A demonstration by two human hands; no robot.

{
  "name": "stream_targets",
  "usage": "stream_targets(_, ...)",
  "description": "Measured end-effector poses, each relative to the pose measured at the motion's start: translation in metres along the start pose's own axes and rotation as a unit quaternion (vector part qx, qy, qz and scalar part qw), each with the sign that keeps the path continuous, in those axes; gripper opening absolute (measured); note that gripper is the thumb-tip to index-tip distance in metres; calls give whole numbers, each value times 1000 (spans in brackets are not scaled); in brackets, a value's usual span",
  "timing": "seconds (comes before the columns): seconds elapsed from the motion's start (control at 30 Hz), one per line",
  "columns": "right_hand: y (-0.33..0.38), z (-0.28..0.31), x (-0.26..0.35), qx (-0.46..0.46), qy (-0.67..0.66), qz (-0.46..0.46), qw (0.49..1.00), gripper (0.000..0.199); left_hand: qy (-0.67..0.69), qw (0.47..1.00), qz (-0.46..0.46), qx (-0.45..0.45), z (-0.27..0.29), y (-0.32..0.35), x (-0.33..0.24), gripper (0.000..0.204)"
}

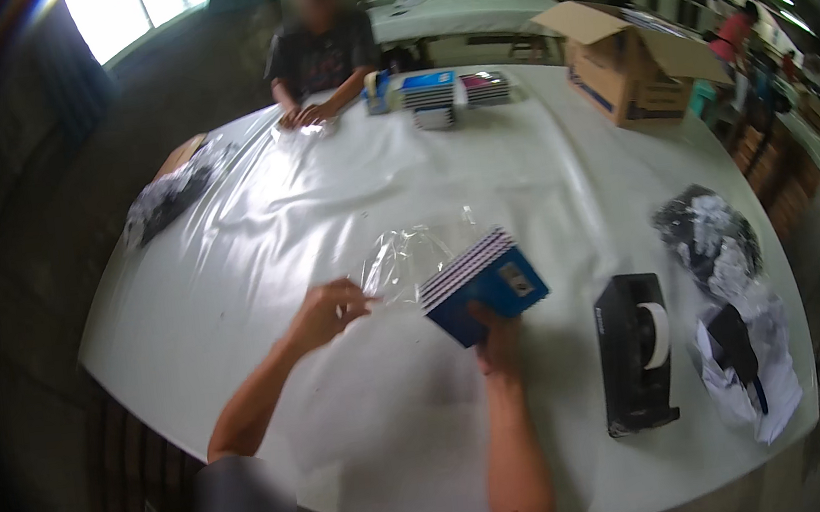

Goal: The person wraps stacks of notebooks in clear plastic film at a table. They place the notebooks on the film, fold the film around them, and secure the package with tape. The wrapped notebooks are set aside on the table.

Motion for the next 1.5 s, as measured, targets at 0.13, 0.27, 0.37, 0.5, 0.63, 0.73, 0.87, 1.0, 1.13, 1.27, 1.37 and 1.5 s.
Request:
stream_targets(0.13, -6, 19, -1, -4, -19, -19, 1000, 57, -190, 969, 6, -159, 78, -41, -34, 12)
stream_targets(0.27, -5, 16, -5, 20, -104, -65, 992, 55, -398, 698, -106, -586, 172, -21, -107, 30)
stream_targets(0.37, -11, 31, -1, 1, -137, -48, 989, 55, -338, 609, -241, -676, 163, -28, -132, 25)
stream_targets(0.5, -5, 26, 1, 0, -135, -36, 990, 60, -444, 727, -188, -488, 90, -30, -104, 24)
stream_targets(0.63, -3, 29, 1, 50, -138, -32, 989, 63, -362, 930, -12, -65, -23, 6, -66, 46)
stream_targets(0.73, -3, 45, -6, 32, -145, -50, 988, 65, -11, 990, 109, 94, -17, 37, -95, 58)
stream_targets(0.87, 6, 26, -20, 51, -83, -49, 994, 69, -93, 970, 165, -152, 12, 36, -66, 47)
stream_targets(1.0, 5, 9, -3, 146, -65, -81, 984, 80, -201, 933, 294, -41, -39, 65, 30, 60)
stream_targets(1.13, -3, 35, -19, 240, -97, -54, 964, 66, -256, 914, 288, -123, -45, 55, -16, 69)
stream_targets(1.27, 6, 28, -12, 267, -104, -41, 957, 55, -99, 972, 211, 2, -79, 61, -33, 63)
stream_targets(1.37, -5, 41, -19, 267, -117, -14, 956, 45, -152, 965, 196, 86, -86, 57, -45, 63)
stream_targets(1.5, 0, 36, -8, 259, -138, -11, 956, 54, -172, 965, 171, 103, -79, 62, -54, 66)
Point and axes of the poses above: each hand's wrist, its own y-axis away from the middle knuckle, its own z-axis out of the back of the hand, x = y × z, the point moved 2 cm from there along -y, towards the middle knuckle, and after that the axes turned 2 degrees about z, right-handed, at the moved point
